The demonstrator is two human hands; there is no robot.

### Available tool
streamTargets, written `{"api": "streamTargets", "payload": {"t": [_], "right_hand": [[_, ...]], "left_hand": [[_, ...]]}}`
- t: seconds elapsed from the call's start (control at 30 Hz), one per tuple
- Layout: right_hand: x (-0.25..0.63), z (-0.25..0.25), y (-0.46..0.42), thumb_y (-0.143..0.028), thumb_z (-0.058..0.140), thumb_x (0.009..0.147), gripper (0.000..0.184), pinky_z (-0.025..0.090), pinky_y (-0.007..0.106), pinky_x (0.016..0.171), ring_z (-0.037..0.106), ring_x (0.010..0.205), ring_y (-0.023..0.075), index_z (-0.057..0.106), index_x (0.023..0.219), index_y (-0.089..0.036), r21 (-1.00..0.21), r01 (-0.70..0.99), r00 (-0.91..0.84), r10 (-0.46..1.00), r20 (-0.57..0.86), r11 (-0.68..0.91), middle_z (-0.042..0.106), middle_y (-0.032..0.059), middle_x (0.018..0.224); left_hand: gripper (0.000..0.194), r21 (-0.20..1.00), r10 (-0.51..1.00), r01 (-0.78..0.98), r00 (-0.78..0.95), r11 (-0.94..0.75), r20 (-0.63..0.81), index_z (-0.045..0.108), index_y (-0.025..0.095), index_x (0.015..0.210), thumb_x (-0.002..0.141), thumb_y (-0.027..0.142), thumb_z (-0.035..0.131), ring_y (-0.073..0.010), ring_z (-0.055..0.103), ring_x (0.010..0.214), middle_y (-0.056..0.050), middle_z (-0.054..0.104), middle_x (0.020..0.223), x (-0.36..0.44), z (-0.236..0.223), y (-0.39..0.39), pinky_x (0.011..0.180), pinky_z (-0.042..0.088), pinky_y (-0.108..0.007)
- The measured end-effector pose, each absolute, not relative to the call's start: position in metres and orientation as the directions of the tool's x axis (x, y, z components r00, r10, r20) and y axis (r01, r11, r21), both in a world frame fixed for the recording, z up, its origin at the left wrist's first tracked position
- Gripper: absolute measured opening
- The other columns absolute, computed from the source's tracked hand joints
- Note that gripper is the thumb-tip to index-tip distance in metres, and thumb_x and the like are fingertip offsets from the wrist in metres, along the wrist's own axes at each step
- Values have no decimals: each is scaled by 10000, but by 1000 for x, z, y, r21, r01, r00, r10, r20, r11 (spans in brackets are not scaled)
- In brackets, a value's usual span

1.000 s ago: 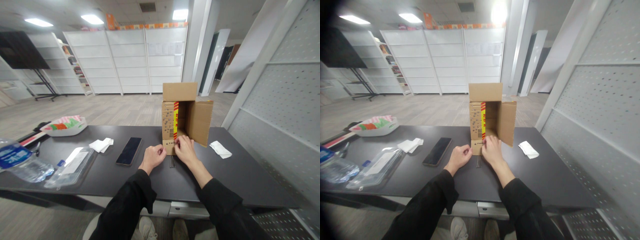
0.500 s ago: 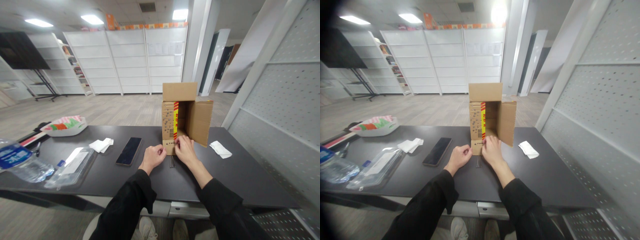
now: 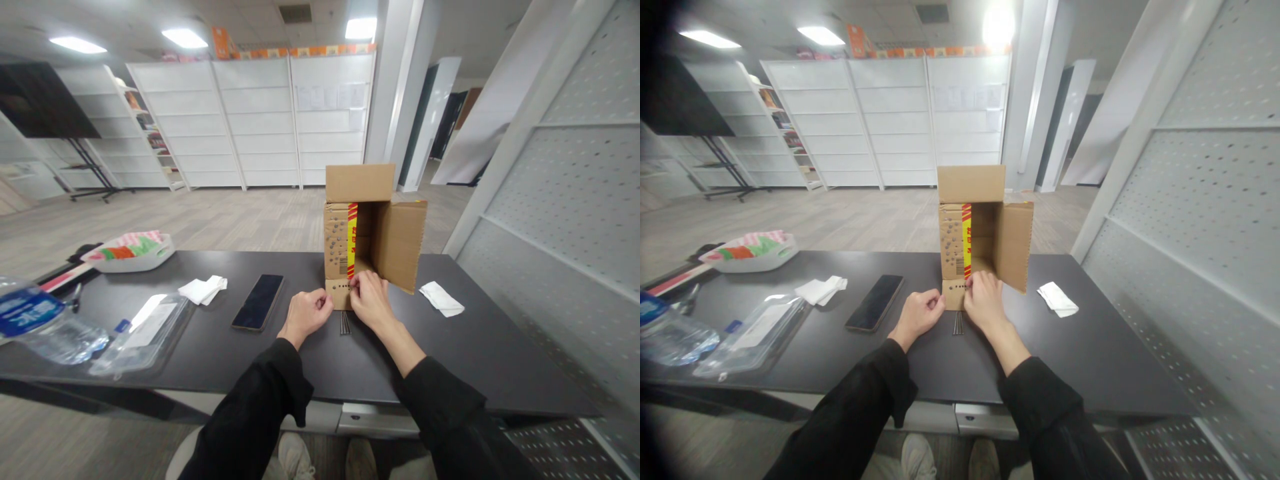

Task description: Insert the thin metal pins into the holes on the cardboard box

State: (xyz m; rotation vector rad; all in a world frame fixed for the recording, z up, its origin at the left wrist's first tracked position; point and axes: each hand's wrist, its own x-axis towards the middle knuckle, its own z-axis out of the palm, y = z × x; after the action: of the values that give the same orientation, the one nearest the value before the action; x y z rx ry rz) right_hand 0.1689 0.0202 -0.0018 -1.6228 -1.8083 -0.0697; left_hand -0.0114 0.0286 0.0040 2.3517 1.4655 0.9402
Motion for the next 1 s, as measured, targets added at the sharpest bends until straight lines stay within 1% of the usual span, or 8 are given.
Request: {"api": "streamTargets", "payload": {"t": [0.2, 0.47, 0.63, 1.0], "right_hand": [[168, -1, 20, -114, 442, 768, 117, 274, 340, 758, 508, 871, 223, 476, 830, -206, -420, 884, 53, 846, 531, 208, 589, 41, 857], [168, 0, 18, -123, 457, 775, 206, 280, 349, 774, 512, 879, 225, 548, 943, -199, -397, 894, 39, 847, 530, 207, 613, 53, 921], [168, 0, 18, -129, 468, 789, 184, 285, 354, 783, 506, 902, 231, 586, 906, -210, -377, 905, 30, 853, 522, 199, 596, 52, 918], [168, -1, 19, -131, 455, 796, 160, 291, 358, 798, 498, 922, 234, 564, 884, -208, -365, 910, 24, 857, 515, 194, 589, 56, 926]], "left_hand": [[339, 490, 859, 721, 306, -490, 409, 484, 196, 541, 839, 353, 452, -96, 415, 473, 16, 493, 488, -12, 3, 29, 548, 259, -232], [342, 482, 864, 731, 310, -483, 397, 510, 194, 541, 843, 345, 453, -95, 413, 465, 15, 501, 489, -12, 5, 29, 550, 266, -233], [346, 476, 860, 732, 308, -487, 406, 515, 195, 538, 844, 346, 457, -96, 425, 468, 13, 507, 491, -11, 4, 29, 548, 261, -235], [345, 479, 861, 732, 304, -484, 407, 486, 198, 534, 842, 348, 449, -98, 433, 470, 11, 509, 488, -11, 4, 29, 548, 261, -233]]}}
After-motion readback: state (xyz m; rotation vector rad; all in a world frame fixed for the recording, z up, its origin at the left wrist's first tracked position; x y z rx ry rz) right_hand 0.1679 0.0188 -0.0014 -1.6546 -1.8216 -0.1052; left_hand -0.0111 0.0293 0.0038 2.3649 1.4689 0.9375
